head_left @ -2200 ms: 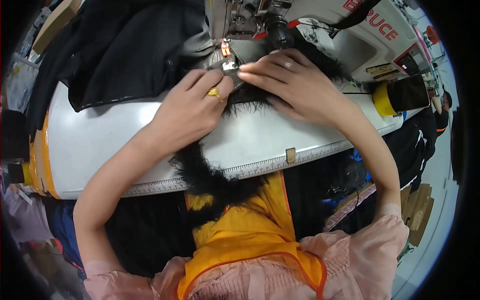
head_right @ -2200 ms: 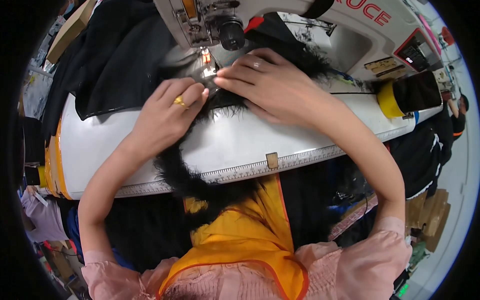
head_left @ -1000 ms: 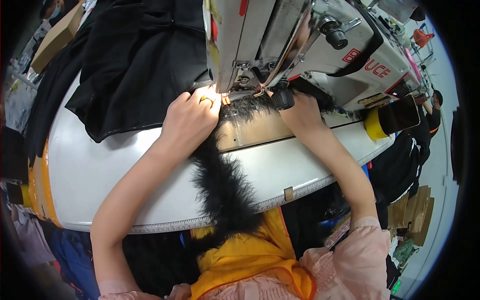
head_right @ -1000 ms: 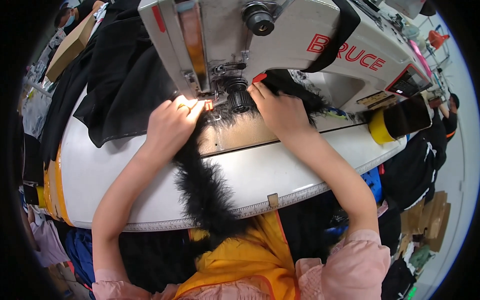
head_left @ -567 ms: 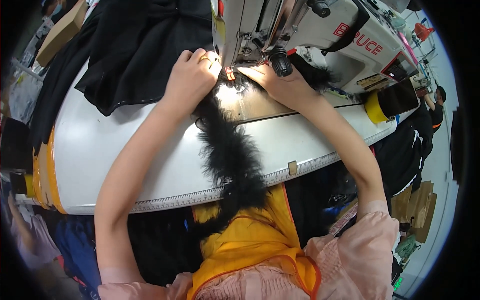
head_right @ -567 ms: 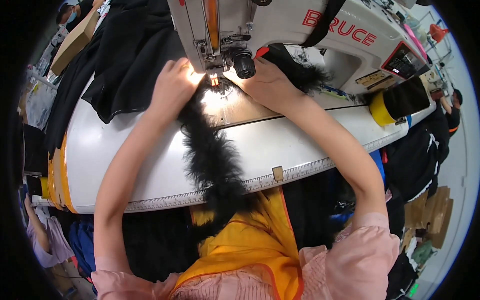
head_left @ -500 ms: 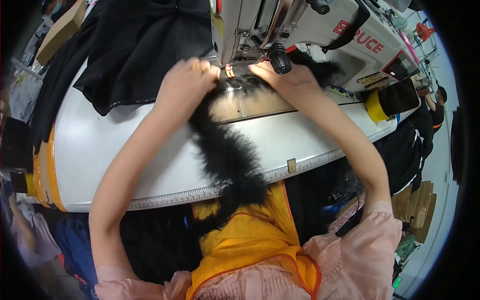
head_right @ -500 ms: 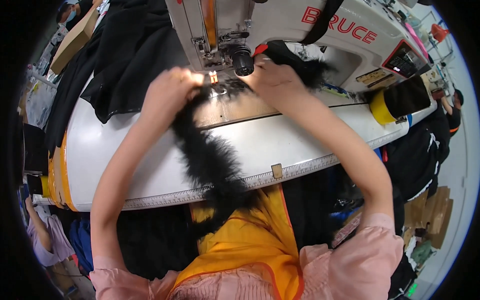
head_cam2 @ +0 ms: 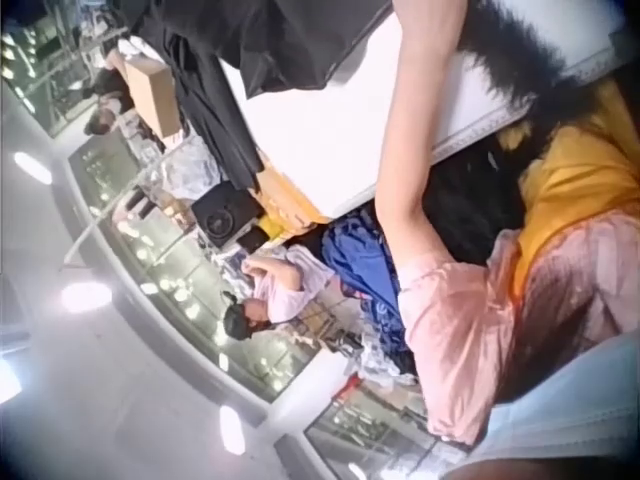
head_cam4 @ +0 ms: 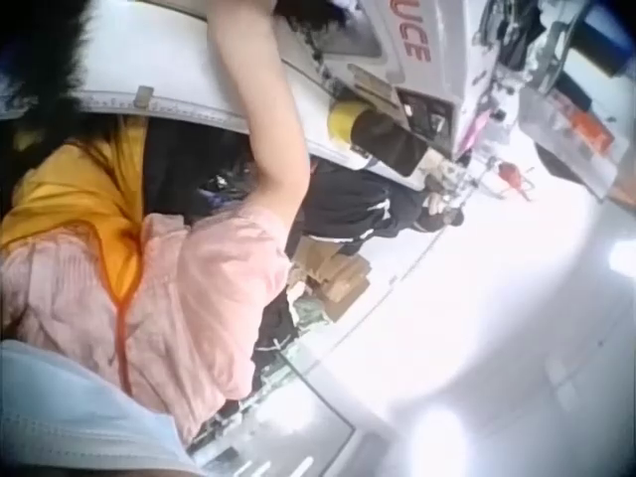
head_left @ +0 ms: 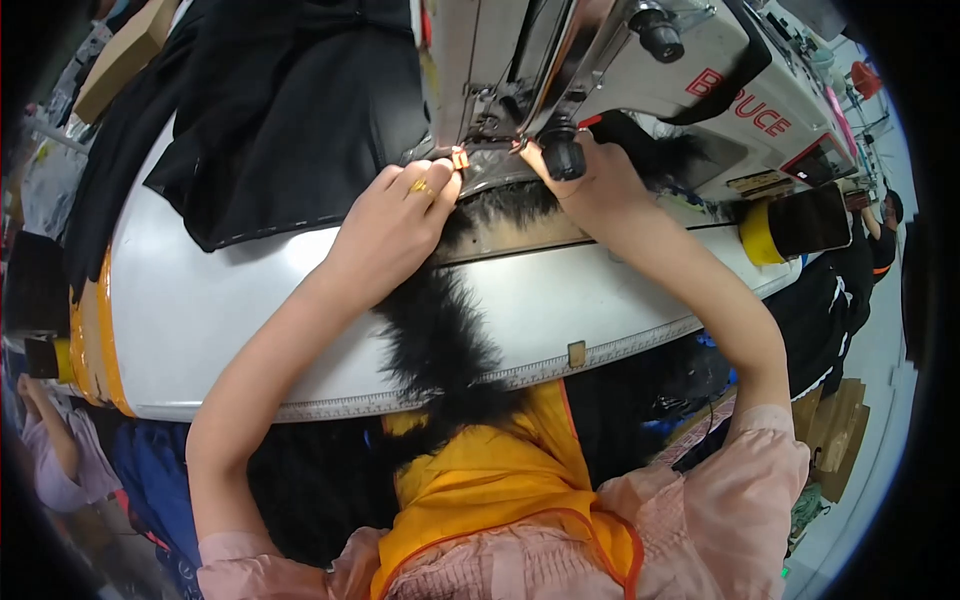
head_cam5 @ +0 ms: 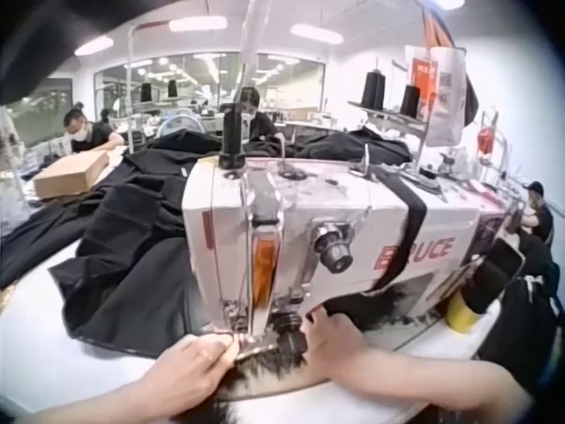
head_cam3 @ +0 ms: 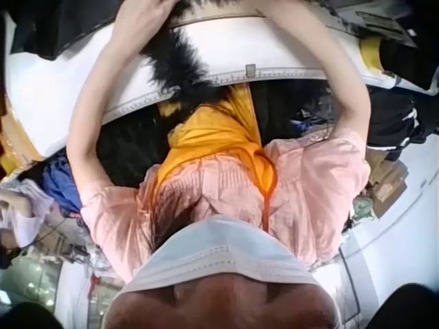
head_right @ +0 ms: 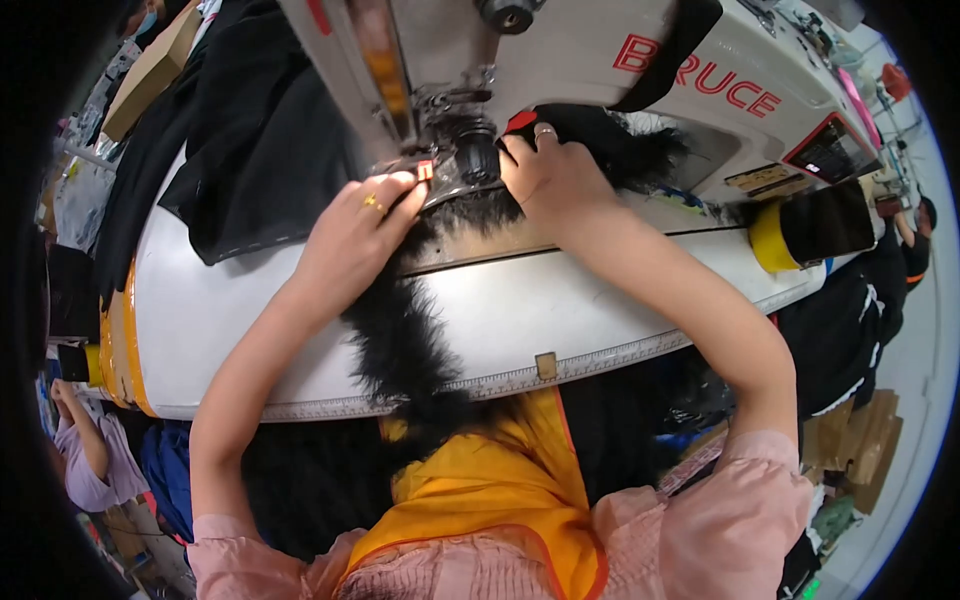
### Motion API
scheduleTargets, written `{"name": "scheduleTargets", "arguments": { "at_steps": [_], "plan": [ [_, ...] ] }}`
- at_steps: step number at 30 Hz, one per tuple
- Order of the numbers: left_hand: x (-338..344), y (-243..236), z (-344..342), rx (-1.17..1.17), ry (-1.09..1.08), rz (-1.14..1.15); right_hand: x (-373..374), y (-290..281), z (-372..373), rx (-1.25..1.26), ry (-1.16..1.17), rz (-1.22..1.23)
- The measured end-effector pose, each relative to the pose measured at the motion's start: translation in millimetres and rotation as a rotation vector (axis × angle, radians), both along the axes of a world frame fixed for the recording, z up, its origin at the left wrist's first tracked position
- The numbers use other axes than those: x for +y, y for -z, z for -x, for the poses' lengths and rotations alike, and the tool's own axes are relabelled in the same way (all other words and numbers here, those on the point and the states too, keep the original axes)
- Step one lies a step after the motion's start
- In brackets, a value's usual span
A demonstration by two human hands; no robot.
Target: Sewing black faux fur trim onto a black garment using an industrial sewing machine.
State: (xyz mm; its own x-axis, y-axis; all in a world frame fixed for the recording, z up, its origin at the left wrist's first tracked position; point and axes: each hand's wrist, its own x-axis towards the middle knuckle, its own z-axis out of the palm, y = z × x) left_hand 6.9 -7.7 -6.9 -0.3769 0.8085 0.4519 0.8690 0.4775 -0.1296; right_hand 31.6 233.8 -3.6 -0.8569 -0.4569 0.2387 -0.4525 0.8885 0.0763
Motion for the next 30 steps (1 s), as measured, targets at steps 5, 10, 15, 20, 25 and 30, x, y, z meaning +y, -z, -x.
{"name": "scheduleTargets", "arguments": {
  "at_steps": [5, 10, 15, 20, 25, 30],
  "plan": [
    [-4.7, 1.6, 8.0, 0.04, 0.032, 0.036, -14.3, -11.4, -2.3, 0.121, 0.115, -0.311],
    [-3.0, 1.4, 13.0, 0.147, 0.031, -0.002, 0.1, -3.6, -1.2, 0.147, 0.125, -0.122],
    [6.4, 3.6, 18.1, 0.257, -0.035, -0.002, 11.3, 2.3, 7.2, 0.199, 0.087, -0.105],
    [7.2, -1.9, 20.3, 0.197, -0.086, 0.08, 3.8, -2.5, 9.1, 0.122, 0.117, -0.086],
    [9.1, -0.9, 21.3, 0.247, -0.07, 0.079, 1.9, -4.8, 4.9, 0.221, 0.147, -0.197],
    [8.1, 1.7, 21.8, 0.199, -0.083, 0.074, 2.3, -4.0, 6.2, 0.175, 0.154, -0.249]
  ]
}}
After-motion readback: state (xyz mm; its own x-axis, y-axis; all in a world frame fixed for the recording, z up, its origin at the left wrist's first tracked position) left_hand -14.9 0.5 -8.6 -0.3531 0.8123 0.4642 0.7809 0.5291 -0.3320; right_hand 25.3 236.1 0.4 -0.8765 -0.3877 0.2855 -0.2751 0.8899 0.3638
